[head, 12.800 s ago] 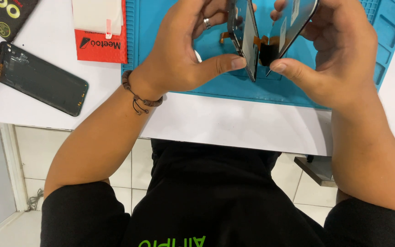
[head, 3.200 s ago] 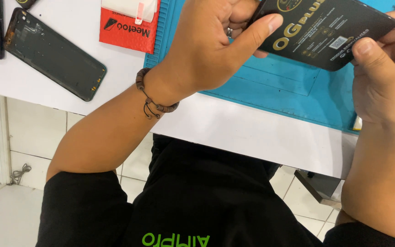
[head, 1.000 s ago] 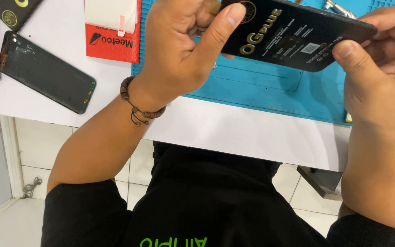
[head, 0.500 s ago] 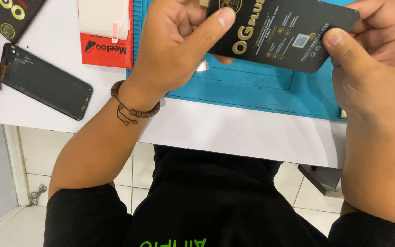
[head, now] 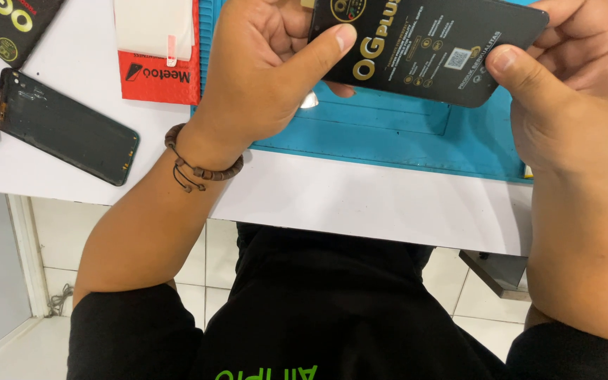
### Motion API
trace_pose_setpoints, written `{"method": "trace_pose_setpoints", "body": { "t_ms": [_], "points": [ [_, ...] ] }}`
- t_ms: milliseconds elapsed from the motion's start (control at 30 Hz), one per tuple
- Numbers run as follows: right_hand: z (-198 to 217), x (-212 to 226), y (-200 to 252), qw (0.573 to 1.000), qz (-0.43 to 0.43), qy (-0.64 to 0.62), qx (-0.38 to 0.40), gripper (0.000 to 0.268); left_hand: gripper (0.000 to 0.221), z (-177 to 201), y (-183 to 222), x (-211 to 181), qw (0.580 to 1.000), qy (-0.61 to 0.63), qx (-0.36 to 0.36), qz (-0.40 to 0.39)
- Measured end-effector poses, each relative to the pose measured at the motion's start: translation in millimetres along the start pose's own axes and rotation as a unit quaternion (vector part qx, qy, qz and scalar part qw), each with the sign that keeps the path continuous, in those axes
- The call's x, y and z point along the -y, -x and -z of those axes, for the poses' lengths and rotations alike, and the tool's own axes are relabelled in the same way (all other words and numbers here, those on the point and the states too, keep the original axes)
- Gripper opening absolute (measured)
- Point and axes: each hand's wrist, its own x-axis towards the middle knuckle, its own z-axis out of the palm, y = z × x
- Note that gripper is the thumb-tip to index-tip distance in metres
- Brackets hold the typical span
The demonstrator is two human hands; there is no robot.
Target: The person applies adhesive to the edges of a smartphone frame, then places a battery inside and presses it into place. They connect the battery ribbon cable to the motherboard and secure it with tape.
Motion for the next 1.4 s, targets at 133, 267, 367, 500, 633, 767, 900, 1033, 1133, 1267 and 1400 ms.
{"method": "trace_pose_setpoints", "body": {
  "t_ms": [133,267,367,500,633,767,900,1033,1133,1267,1400],
  "points": [
    [-3,3,-2,1.0,-0.012,0.005,0.007,0.023,0.02,0,-2,-1,1.0,0.013,-0.001,0.028],
    [-5,4,-5,0.996,-0.08,-0.024,-0.007,0.019,0.022,3,-3,3,0.997,0.056,0.004,0.057],
    [-6,4,-6,0.995,-0.087,-0.041,-0.007,0.02,0.022,5,-2,6,0.995,0.072,0.01,0.063],
    [-3,-4,-8,0.997,-0.07,-0.023,0.016,0.025,0.026,8,-1,15,0.996,0.072,0.005,0.059],
    [-1,-5,-7,0.997,-0.074,-0.028,0.02,0.024,0.024,6,-1,2,0.993,-0.017,-0.017,0.117],
    [3,-8,-8,0.997,-0.068,-0.02,0.031,0.03,0.023,6,0,2,0.996,-0.032,0.001,0.086],
    [4,-10,-8,0.998,-0.054,-0.021,0.034,0.029,0.023,6,0,4,0.996,-0.034,0.003,0.078],
    [5,-12,-7,0.998,-0.042,-0.019,0.034,0.028,0.025,5,0,7,0.997,-0.044,0.006,0.06],
    [3,-10,-9,0.998,-0.034,-0.037,0.042,0.033,0.022,3,2,0,1.0,0.014,0.016,-0.016],
    [-2,-7,-9,0.993,-0.073,-0.087,0.01,0.032,0.046,2,12,-7,0.997,0.012,0.06,-0.043],
    [-2,-13,-11,0.991,-0.066,-0.116,0.017,0.032,0.04,-2,13,-13,0.995,-0.009,0.057,-0.087]
  ]
}}
